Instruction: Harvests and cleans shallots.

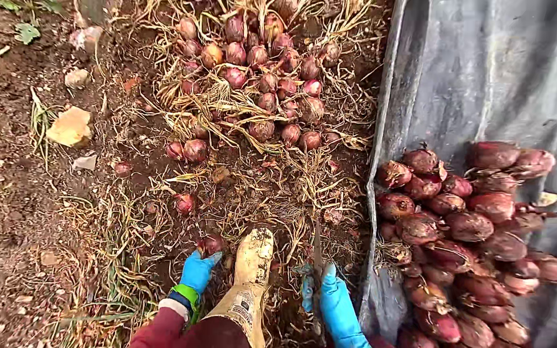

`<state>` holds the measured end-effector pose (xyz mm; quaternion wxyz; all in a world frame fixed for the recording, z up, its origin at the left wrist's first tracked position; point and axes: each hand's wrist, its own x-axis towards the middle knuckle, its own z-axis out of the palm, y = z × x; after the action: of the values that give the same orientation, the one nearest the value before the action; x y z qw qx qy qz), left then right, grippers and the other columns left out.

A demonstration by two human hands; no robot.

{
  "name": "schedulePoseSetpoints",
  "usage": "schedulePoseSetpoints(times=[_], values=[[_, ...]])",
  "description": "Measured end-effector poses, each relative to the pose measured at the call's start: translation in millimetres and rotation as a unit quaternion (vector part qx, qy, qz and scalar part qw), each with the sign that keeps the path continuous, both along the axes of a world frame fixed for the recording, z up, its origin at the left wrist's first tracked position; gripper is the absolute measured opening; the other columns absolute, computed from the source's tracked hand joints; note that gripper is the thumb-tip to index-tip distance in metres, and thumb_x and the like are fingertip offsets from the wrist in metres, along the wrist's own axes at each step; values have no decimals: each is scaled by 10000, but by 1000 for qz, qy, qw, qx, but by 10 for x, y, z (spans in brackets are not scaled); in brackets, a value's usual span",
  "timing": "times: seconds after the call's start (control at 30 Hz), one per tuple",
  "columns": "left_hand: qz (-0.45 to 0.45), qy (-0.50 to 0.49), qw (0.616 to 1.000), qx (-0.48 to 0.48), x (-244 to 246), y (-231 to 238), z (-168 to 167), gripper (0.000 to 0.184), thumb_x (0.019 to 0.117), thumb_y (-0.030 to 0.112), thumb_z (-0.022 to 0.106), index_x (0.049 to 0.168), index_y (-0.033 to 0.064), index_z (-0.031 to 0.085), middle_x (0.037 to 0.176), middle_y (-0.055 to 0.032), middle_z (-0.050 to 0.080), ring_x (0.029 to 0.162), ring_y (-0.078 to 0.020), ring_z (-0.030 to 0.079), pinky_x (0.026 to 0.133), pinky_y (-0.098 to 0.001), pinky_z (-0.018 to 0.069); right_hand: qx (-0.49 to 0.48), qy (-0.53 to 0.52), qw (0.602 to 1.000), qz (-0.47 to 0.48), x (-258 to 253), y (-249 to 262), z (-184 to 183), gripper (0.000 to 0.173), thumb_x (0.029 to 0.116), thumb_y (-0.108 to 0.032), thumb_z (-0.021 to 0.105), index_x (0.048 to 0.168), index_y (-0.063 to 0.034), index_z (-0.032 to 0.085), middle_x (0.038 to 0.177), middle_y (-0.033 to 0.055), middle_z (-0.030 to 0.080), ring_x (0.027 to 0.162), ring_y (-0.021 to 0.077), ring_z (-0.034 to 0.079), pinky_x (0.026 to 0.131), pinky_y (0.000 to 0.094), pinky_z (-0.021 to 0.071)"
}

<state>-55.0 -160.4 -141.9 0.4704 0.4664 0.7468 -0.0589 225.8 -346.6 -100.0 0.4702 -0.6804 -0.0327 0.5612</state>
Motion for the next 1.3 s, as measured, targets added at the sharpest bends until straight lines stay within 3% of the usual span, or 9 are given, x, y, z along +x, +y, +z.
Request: schedulePoseSetpoints(times=[0.13,0.27,0.33,0.53,0.7,0.87,1.03,1.17,1.3], values=[[-217,-102,965,107,747,417,466,365,931,416,764,1141,119,734,1011,-47,765,975,-164,733,934,-469,595,-16,81,997,6,33,102,-141,890,1028,-674,51,1062,-14,648,613,112,596,476,251,605,466,432,574],[-557,-87,817,124,1484,756,972,452,943,571,681,1139,169,745,981,-74,760,940,-271,735,853,-577,578,101,43,991,79,154,575,96,916,848,-906,351,967,-55,667,633,55,614,490,190,604,469,362,560],[-661,-71,738,116,1744,908,1170,385,985,519,642,1104,165,733,966,-91,751,917,-306,735,794,-590,573,118,-39,988,92,375,930,246,922,839,-925,285,883,-80,651,620,47,614,494,174,609,476,349,559],[-609,-80,736,283,1983,1393,1319,213,913,374,750,998,180,770,857,-45,750,786,-251,735,689,-565,584,70,-53,989,116,715,1072,261,833,974,-784,263,908,-70,688,592,51,581,471,167,569,467,346,524],[-790,-18,612,32,2903,736,1766,209,1024,331,582,1096,178,704,1058,-73,732,975,-311,711,791,-588,557,61,-118,975,179,923,659,451,656,1000,-658,363,851,-90,656,661,23,619,558,145,615,548,363,549],[-600,-10,774,201,2720,1269,1662,222,994,419,672,1054,225,762,939,-46,756,900,-279,726,793,-614,562,81,-158,963,-202,1208,153,608,871,985,-753,64,878,-79,604,544,63,548,417,203,553,407,394,535],[-756,57,640,-129,1538,901,1395,393,1029,458,579,1084,91,708,1005,-164,721,985,-393,698,821,-659,540,19,-89,987,-133,760,-73,170,818,1046,-608,2,1021,-51,602,600,56,598,450,199,586,425,398,554],[-579,178,796,-3,1033,1536,888,362,1002,444,618,1227,169,690,1202,-103,718,1064,-332,709,871,-611,569,-12,24,996,-87,288,51,-200,876,1034,-630,-9,1060,-38,636,586,66,609,442,198,593,416,390,551],[-441,315,840,-10,177,1928,331,489,872,222,754,1316,59,629,1316,-218,635,1086,-435,684,864,-662,574,-1,57,998,-3,85,390,-218,885,1041,-617,-1,1097,-24,653,607,69,616,456,195,597,430,380,559]])
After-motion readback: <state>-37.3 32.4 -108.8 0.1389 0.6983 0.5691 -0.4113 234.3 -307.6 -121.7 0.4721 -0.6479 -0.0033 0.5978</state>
